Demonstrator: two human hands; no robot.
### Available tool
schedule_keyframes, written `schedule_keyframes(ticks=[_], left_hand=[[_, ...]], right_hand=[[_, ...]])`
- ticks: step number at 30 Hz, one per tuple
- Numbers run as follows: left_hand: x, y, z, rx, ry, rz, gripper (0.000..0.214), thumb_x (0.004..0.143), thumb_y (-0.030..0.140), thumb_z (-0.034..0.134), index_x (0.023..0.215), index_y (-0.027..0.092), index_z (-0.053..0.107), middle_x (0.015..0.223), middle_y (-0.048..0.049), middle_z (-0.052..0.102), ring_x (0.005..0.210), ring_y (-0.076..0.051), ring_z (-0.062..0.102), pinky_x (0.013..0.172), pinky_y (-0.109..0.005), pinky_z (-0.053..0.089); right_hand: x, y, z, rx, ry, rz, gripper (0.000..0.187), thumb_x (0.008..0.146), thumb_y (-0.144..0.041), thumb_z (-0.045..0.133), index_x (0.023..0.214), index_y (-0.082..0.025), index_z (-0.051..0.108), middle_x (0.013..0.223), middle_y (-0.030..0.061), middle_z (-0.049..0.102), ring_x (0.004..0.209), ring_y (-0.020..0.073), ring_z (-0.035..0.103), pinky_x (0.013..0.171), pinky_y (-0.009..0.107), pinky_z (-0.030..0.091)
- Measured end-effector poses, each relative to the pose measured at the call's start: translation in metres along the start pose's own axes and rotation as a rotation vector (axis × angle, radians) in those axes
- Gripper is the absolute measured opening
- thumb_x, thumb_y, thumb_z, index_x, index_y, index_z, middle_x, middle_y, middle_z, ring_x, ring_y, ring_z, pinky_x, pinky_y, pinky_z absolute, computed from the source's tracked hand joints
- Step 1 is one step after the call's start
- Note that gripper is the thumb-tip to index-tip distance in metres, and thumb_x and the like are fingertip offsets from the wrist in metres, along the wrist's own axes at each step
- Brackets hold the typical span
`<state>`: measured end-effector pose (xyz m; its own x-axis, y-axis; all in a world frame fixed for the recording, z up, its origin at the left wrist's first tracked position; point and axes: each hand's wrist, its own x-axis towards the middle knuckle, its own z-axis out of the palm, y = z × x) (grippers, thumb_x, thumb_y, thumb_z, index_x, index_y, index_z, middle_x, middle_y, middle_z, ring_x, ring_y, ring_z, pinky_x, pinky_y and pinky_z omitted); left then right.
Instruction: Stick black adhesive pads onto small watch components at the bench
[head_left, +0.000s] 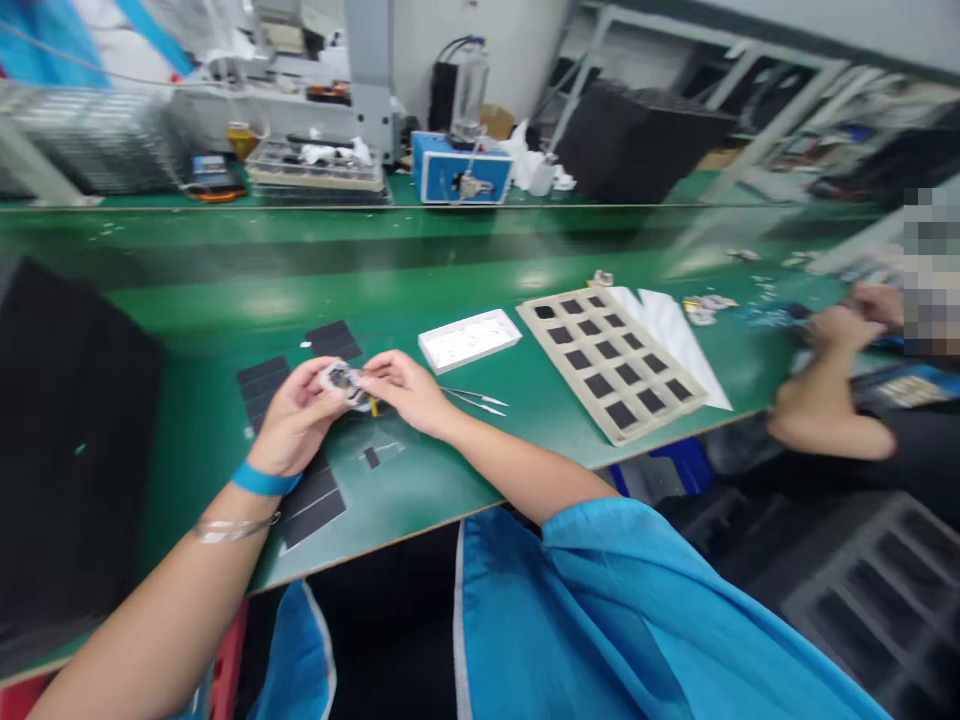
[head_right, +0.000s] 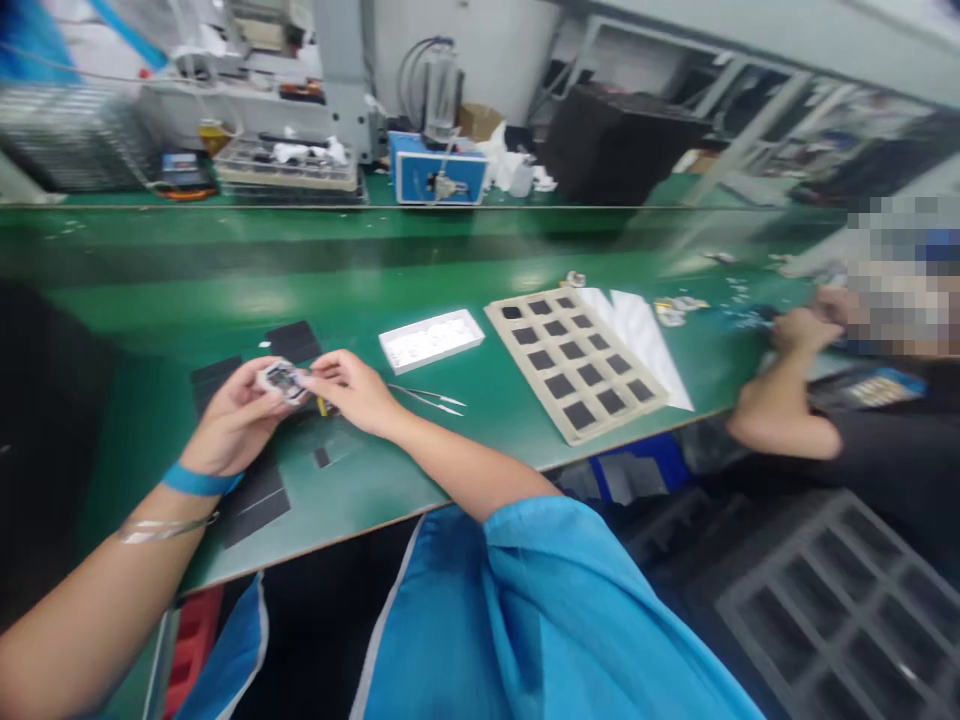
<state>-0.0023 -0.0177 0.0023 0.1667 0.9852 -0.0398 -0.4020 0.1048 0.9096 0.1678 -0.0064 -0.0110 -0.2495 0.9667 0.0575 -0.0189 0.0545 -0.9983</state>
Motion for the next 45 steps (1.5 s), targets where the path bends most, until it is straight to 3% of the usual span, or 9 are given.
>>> schedule_keyframes(ticks=[3, 5, 9, 12, 15, 21, 27, 32, 45], left_hand=[[0.001, 0.006, -0.001, 0.036, 0.063, 0.016, 0.034, 0.06, 0.026, 0.086, 0.091, 0.028, 0.072, 0.088, 0.0031, 0.075, 0.087, -0.014, 0.069, 0.08, -0.02, 0.059], [0.002, 0.009, -0.001, 0.082, 0.09, 0.005, 0.022, 0.066, 0.028, 0.081, 0.085, 0.031, 0.073, 0.083, 0.0072, 0.075, 0.091, -0.015, 0.069, 0.092, -0.026, 0.058], [0.001, 0.014, 0.002, 0.178, 0.096, -0.036, 0.009, 0.072, 0.033, 0.075, 0.079, 0.038, 0.072, 0.081, 0.0134, 0.074, 0.1, -0.019, 0.069, 0.105, -0.04, 0.052], [0.003, 0.012, 0.0, 0.152, 0.105, -0.072, 0.009, 0.073, 0.034, 0.075, 0.081, 0.036, 0.073, 0.082, 0.0112, 0.075, 0.096, -0.016, 0.068, 0.096, -0.03, 0.057], [0.006, 0.006, -0.004, 0.052, 0.094, -0.083, 0.023, 0.065, 0.033, 0.081, 0.085, 0.028, 0.073, 0.084, 0.0047, 0.075, 0.088, -0.014, 0.069, 0.085, -0.023, 0.059], [0.007, 0.0, -0.01, -0.018, -0.043, -0.147, 0.043, 0.064, 0.029, 0.083, 0.102, 0.023, 0.065, 0.092, -0.0019, 0.07, 0.084, -0.016, 0.07, 0.083, -0.031, 0.06], [0.003, 0.004, -0.005, -0.096, -0.178, -0.297, 0.046, 0.061, 0.022, 0.085, 0.103, 0.019, 0.064, 0.089, -0.003, 0.071, 0.081, -0.018, 0.072, 0.068, -0.024, 0.061], [0.001, 0.004, -0.003, -0.087, -0.26, -0.38, 0.042, 0.067, 0.016, 0.079, 0.105, 0.017, 0.062, 0.09, -0.0042, 0.072, 0.081, -0.02, 0.073, 0.066, -0.024, 0.061], [0.003, -0.004, 0.007, 0.064, -0.078, -0.382, 0.02, 0.071, 0.011, 0.069, 0.089, 0.013, 0.059, 0.072, -0.0046, 0.07, 0.067, -0.02, 0.072, 0.055, -0.024, 0.058]], right_hand=[[0.007, 0.009, 0.0, 0.209, -0.141, 0.191, 0.055, 0.046, -0.032, 0.091, 0.09, -0.023, 0.06, 0.085, -0.0024, 0.07, 0.081, 0.015, 0.068, 0.075, 0.028, 0.056], [0.011, 0.014, -0.001, 0.262, -0.238, 0.306, 0.057, 0.035, -0.031, 0.093, 0.082, -0.024, 0.063, 0.075, -0.0067, 0.07, 0.074, 0.0148, 0.068, 0.069, 0.027, 0.057], [0.018, 0.017, -0.007, 0.369, -0.35, 0.391, 0.042, 0.041, -0.038, 0.09, 0.074, -0.026, 0.066, 0.07, -0.0111, 0.072, 0.069, 0.012, 0.068, 0.066, 0.025, 0.058], [0.017, 0.008, -0.015, 0.382, -0.321, 0.37, 0.031, 0.05, -0.035, 0.087, 0.071, -0.023, 0.068, 0.067, -0.0092, 0.071, 0.068, 0.01, 0.068, 0.067, 0.021, 0.058], [0.009, -0.009, -0.021, 0.399, -0.271, 0.317, 0.031, 0.059, -0.029, 0.084, 0.085, -0.023, 0.07, 0.067, -0.0062, 0.071, 0.064, 0.0099, 0.067, 0.064, 0.021, 0.057], [0.0, -0.029, -0.03, 0.402, -0.273, 0.183, 0.032, 0.065, -0.034, 0.082, 0.091, -0.019, 0.07, 0.078, -0.0001, 0.071, 0.069, 0.0116, 0.067, 0.069, 0.026, 0.058], [-0.005, -0.024, -0.023, -0.117, -0.071, -0.223, 0.031, 0.082, -0.048, 0.068, 0.097, -0.021, 0.073, 0.086, 0.0027, 0.069, 0.08, 0.0153, 0.064, 0.078, 0.032, 0.055], [-0.009, -0.021, -0.018, -0.385, -0.002, -0.488, 0.026, 0.091, -0.042, 0.059, 0.101, -0.022, 0.073, 0.1, 0.005, 0.069, 0.094, 0.0171, 0.063, 0.088, 0.034, 0.051], [-0.005, -0.006, -0.007, -0.531, 0.042, -0.447, 0.019, 0.089, -0.026, 0.061, 0.106, -0.022, 0.069, 0.095, 0.0043, 0.07, 0.093, 0.0187, 0.061, 0.087, 0.036, 0.05]])
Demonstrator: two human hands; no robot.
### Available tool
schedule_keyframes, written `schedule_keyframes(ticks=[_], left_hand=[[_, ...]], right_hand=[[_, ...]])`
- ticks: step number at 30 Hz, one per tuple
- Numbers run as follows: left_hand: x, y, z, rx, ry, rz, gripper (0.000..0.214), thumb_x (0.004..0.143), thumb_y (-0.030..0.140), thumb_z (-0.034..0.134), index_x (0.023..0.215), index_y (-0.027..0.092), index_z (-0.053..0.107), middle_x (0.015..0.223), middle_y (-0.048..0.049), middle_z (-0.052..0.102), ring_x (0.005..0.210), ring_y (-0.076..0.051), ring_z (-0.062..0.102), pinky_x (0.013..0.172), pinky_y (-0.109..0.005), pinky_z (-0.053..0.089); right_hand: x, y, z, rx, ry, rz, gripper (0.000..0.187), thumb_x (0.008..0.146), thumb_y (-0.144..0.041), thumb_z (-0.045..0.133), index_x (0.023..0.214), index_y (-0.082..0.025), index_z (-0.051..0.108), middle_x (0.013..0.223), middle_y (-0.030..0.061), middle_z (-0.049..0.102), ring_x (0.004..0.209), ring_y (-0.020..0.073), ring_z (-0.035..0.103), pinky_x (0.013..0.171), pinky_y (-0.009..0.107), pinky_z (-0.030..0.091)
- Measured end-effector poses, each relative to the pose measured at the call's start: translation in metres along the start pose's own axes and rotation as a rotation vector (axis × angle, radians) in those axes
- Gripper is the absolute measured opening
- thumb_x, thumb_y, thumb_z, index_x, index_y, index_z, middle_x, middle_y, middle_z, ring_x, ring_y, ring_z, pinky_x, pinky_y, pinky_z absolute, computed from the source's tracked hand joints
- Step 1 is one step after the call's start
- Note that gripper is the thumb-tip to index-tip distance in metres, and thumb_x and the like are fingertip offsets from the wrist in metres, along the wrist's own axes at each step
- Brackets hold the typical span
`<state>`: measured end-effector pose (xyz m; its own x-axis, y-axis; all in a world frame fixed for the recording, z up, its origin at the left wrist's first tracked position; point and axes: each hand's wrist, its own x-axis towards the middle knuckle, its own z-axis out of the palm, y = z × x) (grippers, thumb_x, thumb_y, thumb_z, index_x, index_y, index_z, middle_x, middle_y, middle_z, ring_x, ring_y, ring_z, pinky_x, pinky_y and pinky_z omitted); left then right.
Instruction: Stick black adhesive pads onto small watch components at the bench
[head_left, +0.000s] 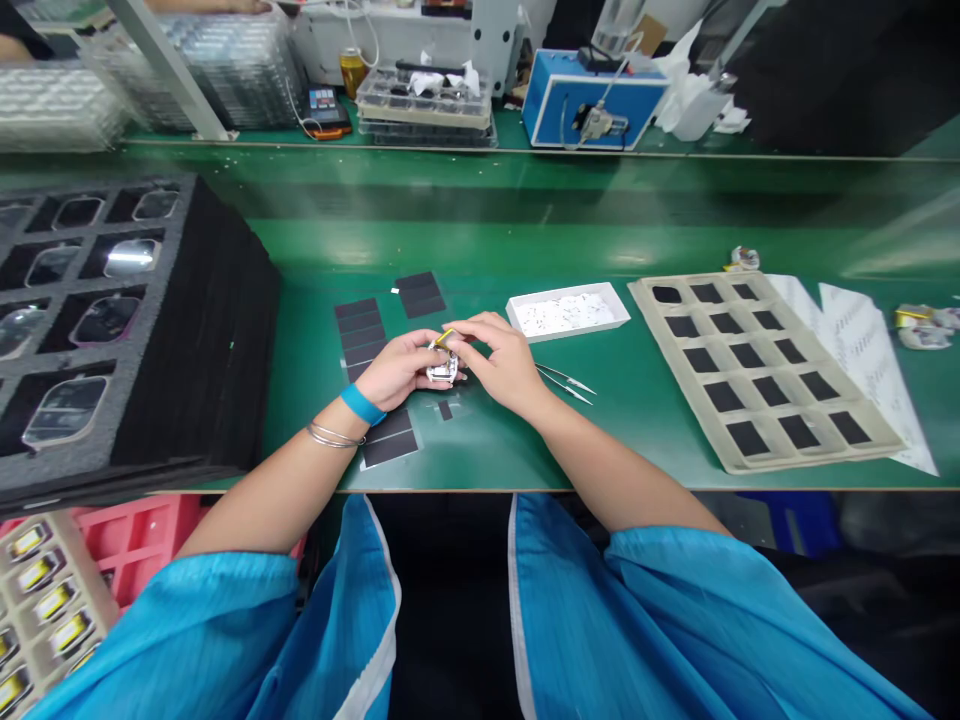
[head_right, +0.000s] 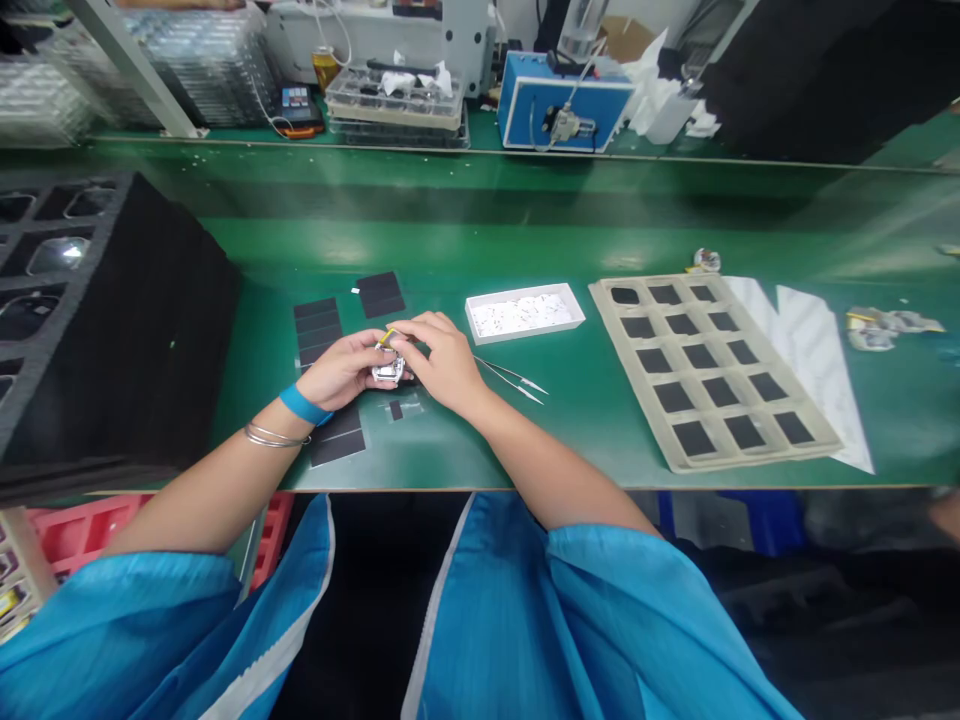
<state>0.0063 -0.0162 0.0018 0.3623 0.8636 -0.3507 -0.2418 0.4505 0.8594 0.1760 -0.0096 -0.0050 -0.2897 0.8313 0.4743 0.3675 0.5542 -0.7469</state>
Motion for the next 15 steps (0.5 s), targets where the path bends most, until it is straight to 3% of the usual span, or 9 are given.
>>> schedule_keyframes(ticks=[2, 4, 7, 9, 15], left_hand=[[0.0, 0.003, -0.002, -0.014, 0.045, -0.018, 0.017, 0.073, 0.009, 0.067, 0.087, 0.013, 0.058, 0.073, -0.0059, 0.071, 0.067, -0.02, 0.072, 0.054, -0.025, 0.058], [0.0, 0.008, -0.007, -0.039, 0.096, -0.033, 0.014, 0.075, 0.007, 0.064, 0.087, 0.012, 0.059, 0.077, -0.0084, 0.072, 0.068, -0.02, 0.071, 0.057, -0.027, 0.058], [0.0, 0.013, -0.016, -0.068, 0.11, -0.076, 0.011, 0.076, 0.005, 0.06, 0.087, 0.009, 0.061, 0.081, -0.0127, 0.073, 0.073, -0.021, 0.072, 0.068, -0.034, 0.06], [0.0, 0.015, -0.021, -0.075, 0.072, -0.108, 0.011, 0.077, 0.003, 0.059, 0.086, 0.008, 0.062, 0.082, -0.0144, 0.072, 0.077, -0.022, 0.072, 0.074, -0.039, 0.06], [0.002, 0.013, -0.023, -0.073, 0.022, -0.117, 0.012, 0.079, 0.001, 0.058, 0.086, 0.009, 0.061, 0.081, -0.0136, 0.071, 0.078, -0.021, 0.071, 0.078, -0.042, 0.058]], right_hand=[[0.001, 0.002, -0.001, 0.059, 0.007, 0.11, 0.025, 0.088, -0.025, 0.062, 0.112, -0.021, 0.066, 0.094, 0.0035, 0.07, 0.09, 0.0176, 0.063, 0.082, 0.033, 0.051], [0.0, 0.002, -0.004, 0.06, -0.055, 0.213, 0.019, 0.087, -0.024, 0.061, 0.104, -0.02, 0.067, 0.089, 0.0023, 0.069, 0.083, 0.016, 0.063, 0.075, 0.03, 0.05], [-0.004, -0.006, -0.01, -0.067, -0.375, 0.208, 0.006, 0.081, -0.016, 0.066, 0.078, -0.019, 0.07, 0.082, 0.0018, 0.068, 0.078, 0.0154, 0.062, 0.075, 0.03, 0.048], [-0.008, -0.013, -0.01, -0.164, -0.554, 0.158, 0.006, 0.075, -0.013, 0.072, 0.074, -0.018, 0.072, 0.087, 0.0035, 0.068, 0.083, 0.0169, 0.063, 0.08, 0.031, 0.047], [-0.016, -0.023, -0.001, -0.285, -0.599, 0.175, 0.007, 0.075, -0.011, 0.074, 0.075, -0.018, 0.073, 0.089, 0.0046, 0.067, 0.088, 0.0192, 0.063, 0.083, 0.033, 0.047]])
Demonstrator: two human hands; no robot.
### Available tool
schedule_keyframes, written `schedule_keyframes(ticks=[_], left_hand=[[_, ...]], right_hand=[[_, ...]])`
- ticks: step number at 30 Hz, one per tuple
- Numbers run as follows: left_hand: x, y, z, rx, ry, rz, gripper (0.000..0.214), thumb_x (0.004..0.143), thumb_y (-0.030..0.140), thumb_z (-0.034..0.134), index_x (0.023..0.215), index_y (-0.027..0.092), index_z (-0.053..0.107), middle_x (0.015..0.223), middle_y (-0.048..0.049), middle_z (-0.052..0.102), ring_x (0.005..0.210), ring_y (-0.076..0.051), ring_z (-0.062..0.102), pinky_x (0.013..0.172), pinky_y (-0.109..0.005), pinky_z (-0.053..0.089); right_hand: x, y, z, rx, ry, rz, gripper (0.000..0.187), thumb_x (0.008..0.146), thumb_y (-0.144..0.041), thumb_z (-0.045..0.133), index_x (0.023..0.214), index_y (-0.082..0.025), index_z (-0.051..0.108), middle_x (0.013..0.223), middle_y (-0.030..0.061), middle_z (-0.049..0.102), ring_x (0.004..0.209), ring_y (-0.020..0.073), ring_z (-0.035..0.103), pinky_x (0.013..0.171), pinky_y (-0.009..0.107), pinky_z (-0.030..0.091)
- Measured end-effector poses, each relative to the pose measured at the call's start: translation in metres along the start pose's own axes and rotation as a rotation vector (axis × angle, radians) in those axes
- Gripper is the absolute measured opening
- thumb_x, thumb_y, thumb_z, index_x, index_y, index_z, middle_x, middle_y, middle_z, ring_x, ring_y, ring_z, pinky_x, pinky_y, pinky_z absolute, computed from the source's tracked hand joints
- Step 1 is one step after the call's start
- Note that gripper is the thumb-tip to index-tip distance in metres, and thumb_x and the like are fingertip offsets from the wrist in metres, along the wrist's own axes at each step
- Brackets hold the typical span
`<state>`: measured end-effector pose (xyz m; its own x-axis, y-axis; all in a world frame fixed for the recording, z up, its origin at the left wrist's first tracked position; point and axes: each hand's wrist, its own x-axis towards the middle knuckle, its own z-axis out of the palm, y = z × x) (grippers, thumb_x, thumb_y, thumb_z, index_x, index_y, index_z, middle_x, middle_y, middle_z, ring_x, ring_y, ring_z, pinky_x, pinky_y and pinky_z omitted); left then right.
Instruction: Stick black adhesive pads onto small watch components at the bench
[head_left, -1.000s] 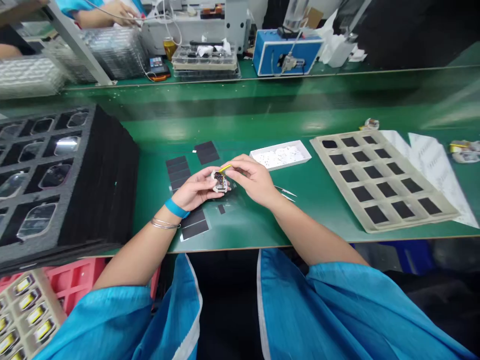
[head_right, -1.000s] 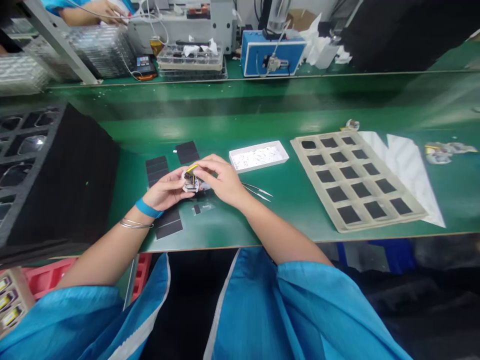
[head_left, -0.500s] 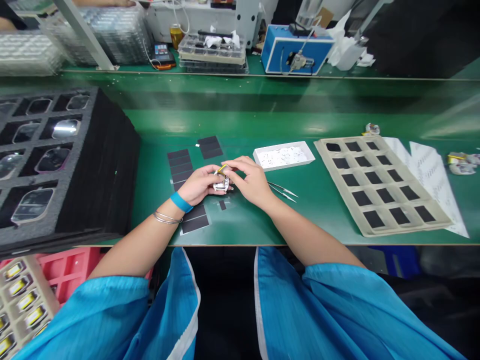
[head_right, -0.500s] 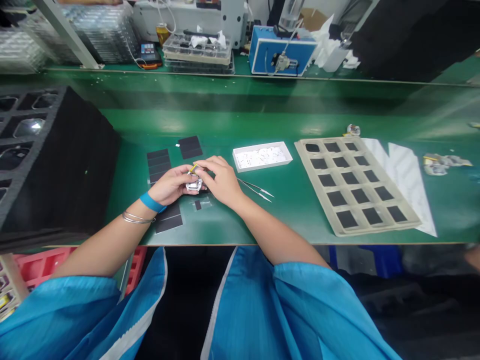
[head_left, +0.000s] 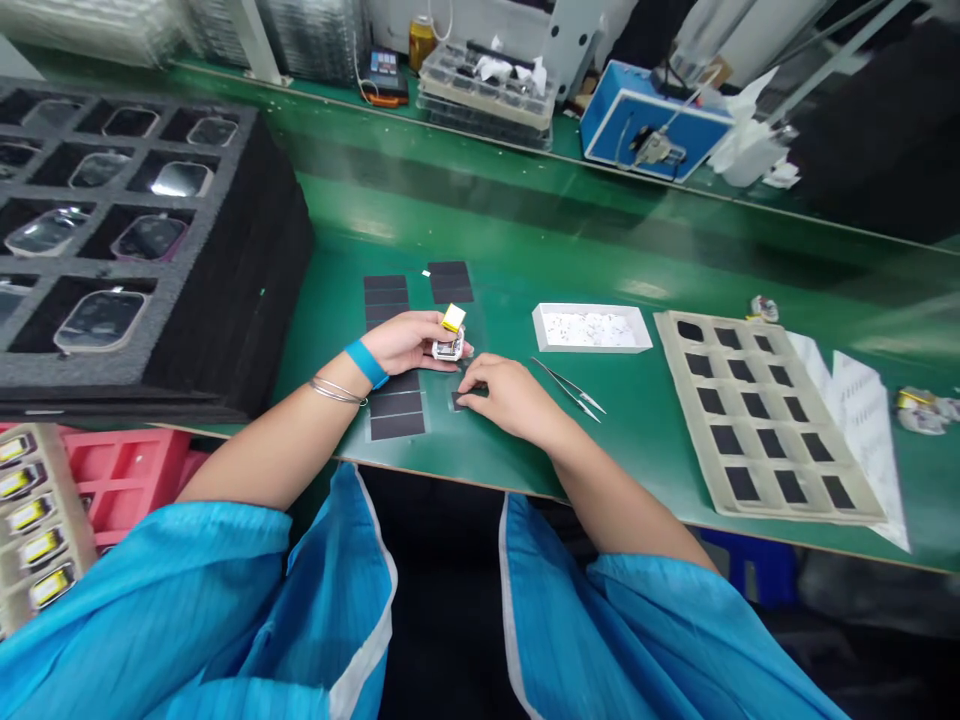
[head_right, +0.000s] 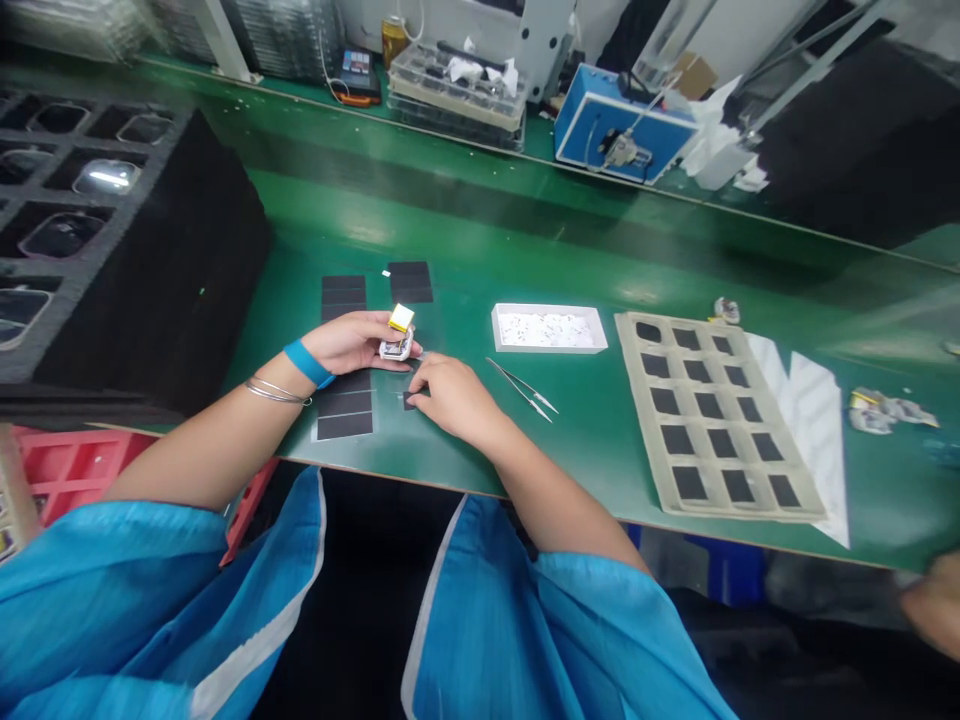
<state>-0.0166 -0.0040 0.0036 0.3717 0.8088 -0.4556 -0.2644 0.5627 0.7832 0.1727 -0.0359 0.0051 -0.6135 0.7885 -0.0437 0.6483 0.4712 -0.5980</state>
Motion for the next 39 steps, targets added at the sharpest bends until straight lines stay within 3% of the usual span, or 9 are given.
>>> schedule_keyframes(ticks=[9, 12, 16, 19, 22, 24, 32, 39], left_hand=[[0.002, -0.002, -0.001, 0.05, 0.012, -0.001, 0.012, 0.077, 0.003, 0.061, 0.087, 0.011, 0.061, 0.081, -0.0113, 0.071, 0.076, -0.019, 0.07, 0.081, -0.04, 0.057], [0.001, -0.002, 0.002, 0.052, 0.028, 0.001, 0.012, 0.077, 0.002, 0.062, 0.086, 0.01, 0.06, 0.078, -0.01, 0.071, 0.075, -0.019, 0.07, 0.081, -0.04, 0.057], [-0.001, -0.001, 0.006, 0.076, 0.07, 0.002, 0.013, 0.077, 0.001, 0.061, 0.084, 0.011, 0.059, 0.074, -0.0073, 0.069, 0.069, -0.016, 0.068, 0.074, -0.034, 0.057], [-0.002, -0.002, 0.009, 0.091, 0.098, 0.017, 0.014, 0.074, 0.001, 0.062, 0.082, 0.012, 0.059, 0.069, -0.0038, 0.066, 0.062, -0.014, 0.065, 0.069, -0.032, 0.058], [-0.002, -0.004, 0.012, 0.128, 0.122, 0.06, 0.016, 0.072, 0.003, 0.066, 0.082, 0.012, 0.059, 0.066, -0.0023, 0.064, 0.06, -0.014, 0.064, 0.065, -0.032, 0.059], [-0.002, -0.006, 0.015, 0.168, 0.153, 0.095, 0.016, 0.072, 0.004, 0.066, 0.084, 0.013, 0.059, 0.065, -0.0023, 0.064, 0.059, -0.014, 0.064, 0.06, -0.03, 0.058], [-0.005, -0.008, 0.023, 0.208, 0.142, 0.098, 0.014, 0.071, 0.006, 0.067, 0.081, 0.013, 0.059, 0.066, -0.0021, 0.063, 0.058, -0.013, 0.063, 0.057, -0.027, 0.059], [-0.006, -0.009, 0.024, 0.179, 0.14, 0.087, 0.014, 0.07, 0.004, 0.068, 0.079, 0.012, 0.06, 0.064, -0.0023, 0.063, 0.057, -0.014, 0.063, 0.055, -0.026, 0.058]], right_hand=[[0.003, -0.008, 0.002, -0.065, -0.053, 0.063, 0.011, 0.086, -0.012, 0.062, 0.076, -0.015, 0.068, 0.097, 0.0089, 0.059, 0.101, 0.0218, 0.056, 0.096, 0.038, 0.043], [-0.001, -0.008, -0.005, -0.041, -0.129, -0.016, 0.013, 0.09, -0.013, 0.055, 0.08, -0.015, 0.063, 0.097, 0.0084, 0.056, 0.101, 0.0215, 0.054, 0.095, 0.038, 0.044], [-0.008, -0.006, -0.027, 0.202, -0.231, -0.203, 0.01, 0.091, -0.02, 0.056, 0.082, -0.018, 0.06, 0.098, 0.0057, 0.057, 0.096, 0.0174, 0.057, 0.09, 0.035, 0.047], [-0.009, -0.003, -0.036, 0.452, -0.086, -0.299, 0.015, 0.09, -0.031, 0.059, 0.08, -0.02, 0.06, 0.095, 0.0046, 0.061, 0.092, 0.0168, 0.059, 0.088, 0.035, 0.049], [-0.002, 0.004, -0.029, 0.614, 0.237, -0.211, 0.022, 0.083, -0.039, 0.067, 0.075, -0.02, 0.061, 0.089, 0.0046, 0.067, 0.086, 0.0176, 0.063, 0.085, 0.037, 0.051], [0.004, 0.011, -0.019, 0.618, 0.361, -0.118, 0.024, 0.077, -0.039, 0.073, 0.071, -0.019, 0.062, 0.082, 0.0041, 0.069, 0.08, 0.0178, 0.064, 0.082, 0.037, 0.052], [0.017, 0.018, 0.001, 0.547, 0.416, -0.032, 0.012, 0.07, -0.024, 0.073, 0.069, -0.017, 0.063, 0.074, 0.0016, 0.069, 0.069, 0.0145, 0.063, 0.07, 0.029, 0.05], [0.017, 0.016, 0.003, 0.545, 0.399, -0.05, 0.018, 0.071, -0.027, 0.072, 0.075, -0.018, 0.057, 0.075, -0.0002, 0.067, 0.069, 0.0131, 0.062, 0.072, 0.03, 0.05]])
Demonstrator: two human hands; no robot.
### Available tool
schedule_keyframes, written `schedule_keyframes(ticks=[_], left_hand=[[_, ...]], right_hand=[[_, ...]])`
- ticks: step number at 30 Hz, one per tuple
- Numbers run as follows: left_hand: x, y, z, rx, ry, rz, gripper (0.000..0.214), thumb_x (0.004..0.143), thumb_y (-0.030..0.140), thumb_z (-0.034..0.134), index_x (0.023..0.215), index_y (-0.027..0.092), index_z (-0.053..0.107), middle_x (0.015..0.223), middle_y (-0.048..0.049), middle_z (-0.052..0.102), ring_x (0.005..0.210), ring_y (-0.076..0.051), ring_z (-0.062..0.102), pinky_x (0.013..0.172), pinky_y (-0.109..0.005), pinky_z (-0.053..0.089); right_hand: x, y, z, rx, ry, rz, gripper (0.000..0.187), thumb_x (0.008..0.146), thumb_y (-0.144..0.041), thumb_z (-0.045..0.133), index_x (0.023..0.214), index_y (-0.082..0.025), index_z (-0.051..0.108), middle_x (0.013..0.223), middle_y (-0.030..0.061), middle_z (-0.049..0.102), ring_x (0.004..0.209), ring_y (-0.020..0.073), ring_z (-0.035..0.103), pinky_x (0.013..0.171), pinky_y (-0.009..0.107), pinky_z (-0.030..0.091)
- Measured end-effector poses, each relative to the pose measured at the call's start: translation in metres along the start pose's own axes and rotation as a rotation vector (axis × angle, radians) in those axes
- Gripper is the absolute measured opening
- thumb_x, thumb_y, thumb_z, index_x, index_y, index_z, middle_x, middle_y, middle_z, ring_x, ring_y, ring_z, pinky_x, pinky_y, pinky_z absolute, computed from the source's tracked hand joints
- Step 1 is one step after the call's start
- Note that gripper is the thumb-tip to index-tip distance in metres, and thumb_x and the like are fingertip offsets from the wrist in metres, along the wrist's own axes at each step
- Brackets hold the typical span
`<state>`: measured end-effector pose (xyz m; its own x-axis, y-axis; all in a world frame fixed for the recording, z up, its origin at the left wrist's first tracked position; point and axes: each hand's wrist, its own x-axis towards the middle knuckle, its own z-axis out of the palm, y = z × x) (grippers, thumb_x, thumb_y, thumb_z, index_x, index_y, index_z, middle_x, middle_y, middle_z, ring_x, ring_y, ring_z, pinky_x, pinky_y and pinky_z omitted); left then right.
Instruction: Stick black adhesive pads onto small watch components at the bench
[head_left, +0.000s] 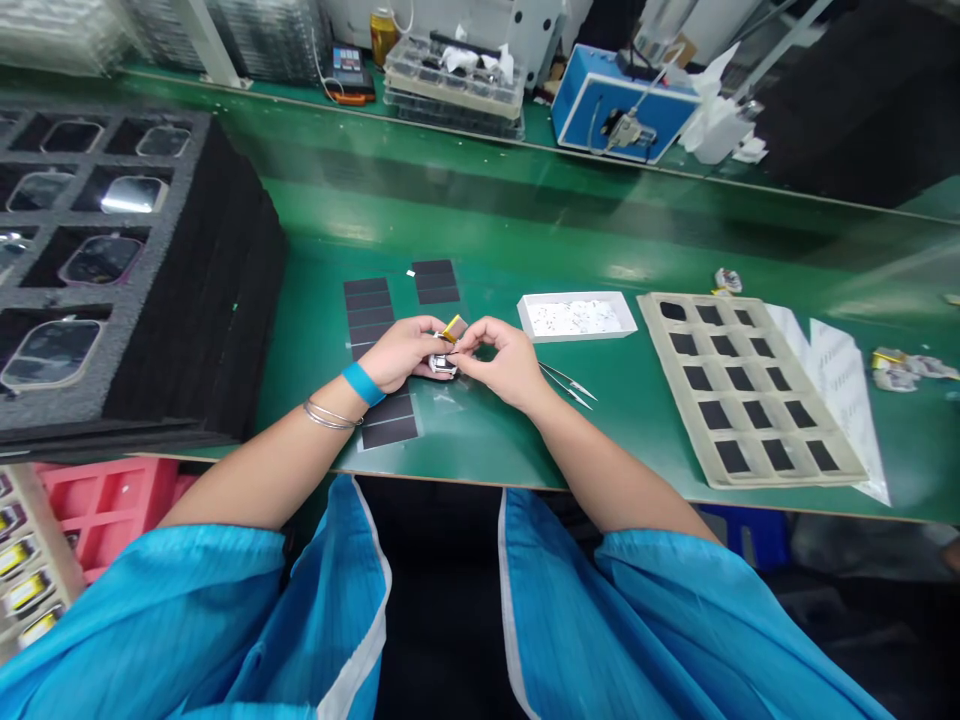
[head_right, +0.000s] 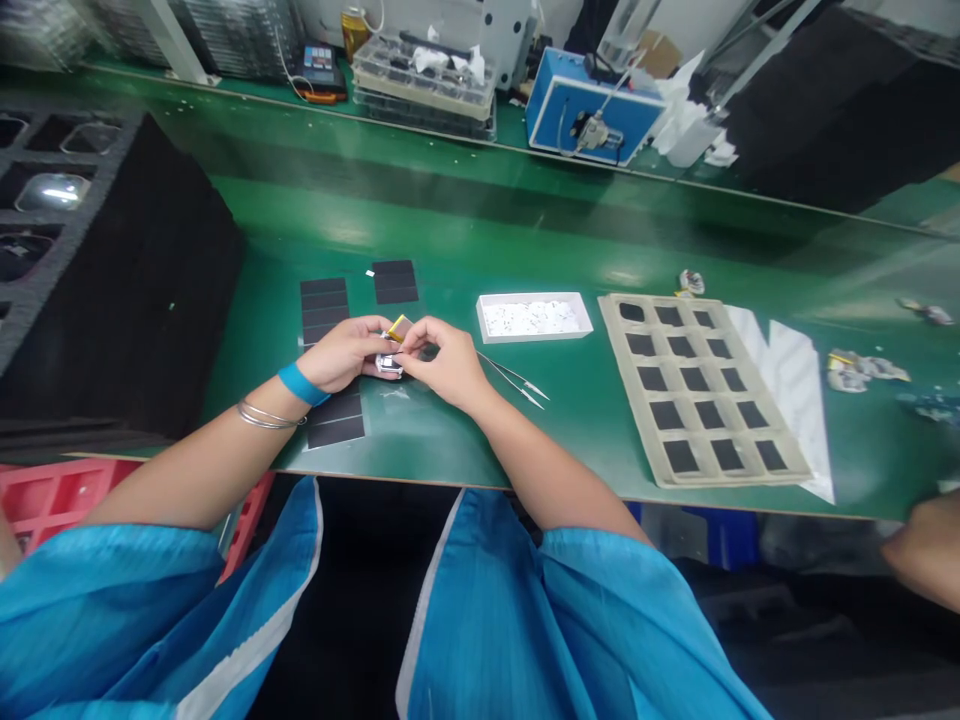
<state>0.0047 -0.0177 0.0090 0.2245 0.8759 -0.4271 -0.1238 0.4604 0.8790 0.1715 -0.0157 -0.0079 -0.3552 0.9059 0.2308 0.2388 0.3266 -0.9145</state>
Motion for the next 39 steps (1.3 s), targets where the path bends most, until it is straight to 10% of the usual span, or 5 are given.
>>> schedule_keyframes(ticks=[12, 17, 25, 39], left_hand=[[0.001, -0.004, -0.002, -0.067, 0.013, 0.023, 0.017, 0.07, 0.005, 0.07, 0.08, 0.012, 0.059, 0.064, -0.0025, 0.064, 0.054, -0.013, 0.063, 0.052, -0.024, 0.058], [-0.001, -0.003, -0.001, -0.033, -0.03, 0.031, 0.017, 0.071, 0.009, 0.068, 0.084, 0.014, 0.058, 0.066, -0.0035, 0.067, 0.056, -0.017, 0.067, 0.048, -0.024, 0.056], [-0.001, -0.001, -0.005, -0.099, -0.164, -0.016, 0.029, 0.066, 0.006, 0.07, 0.093, 0.013, 0.06, 0.084, -0.0082, 0.072, 0.077, -0.022, 0.073, 0.068, -0.031, 0.061], [0.0, 0.004, -0.005, -0.181, -0.153, -0.106, 0.025, 0.071, 0.001, 0.054, 0.091, 0.01, 0.066, 0.076, -0.0068, 0.071, 0.068, -0.016, 0.07, 0.071, -0.029, 0.061]], right_hand=[[-0.006, -0.008, 0.002, -0.478, 0.044, -0.206, 0.012, 0.078, -0.019, 0.068, 0.073, -0.021, 0.058, 0.088, 0.0048, 0.065, 0.094, 0.0226, 0.058, 0.094, 0.043, 0.043], [0.003, 0.002, -0.008, -0.254, 0.111, -0.075, 0.031, 0.074, -0.031, 0.075, 0.1, -0.02, 0.063, 0.111, 0.0092, 0.06, 0.101, 0.0212, 0.059, 0.089, 0.038, 0.049], [0.007, 0.004, -0.008, -0.122, 0.135, 0.011, 0.01, 0.085, -0.029, 0.063, 0.086, -0.019, 0.065, 0.089, 0.0019, 0.07, 0.086, 0.0167, 0.064, 0.084, 0.032, 0.05], [-0.007, -0.005, 0.001, -0.6, 0.082, -0.307, 0.016, 0.093, -0.024, 0.051, 0.085, -0.024, 0.064, 0.082, 0.002, 0.069, 0.082, 0.0203, 0.06, 0.115, 0.054, 0.025]])
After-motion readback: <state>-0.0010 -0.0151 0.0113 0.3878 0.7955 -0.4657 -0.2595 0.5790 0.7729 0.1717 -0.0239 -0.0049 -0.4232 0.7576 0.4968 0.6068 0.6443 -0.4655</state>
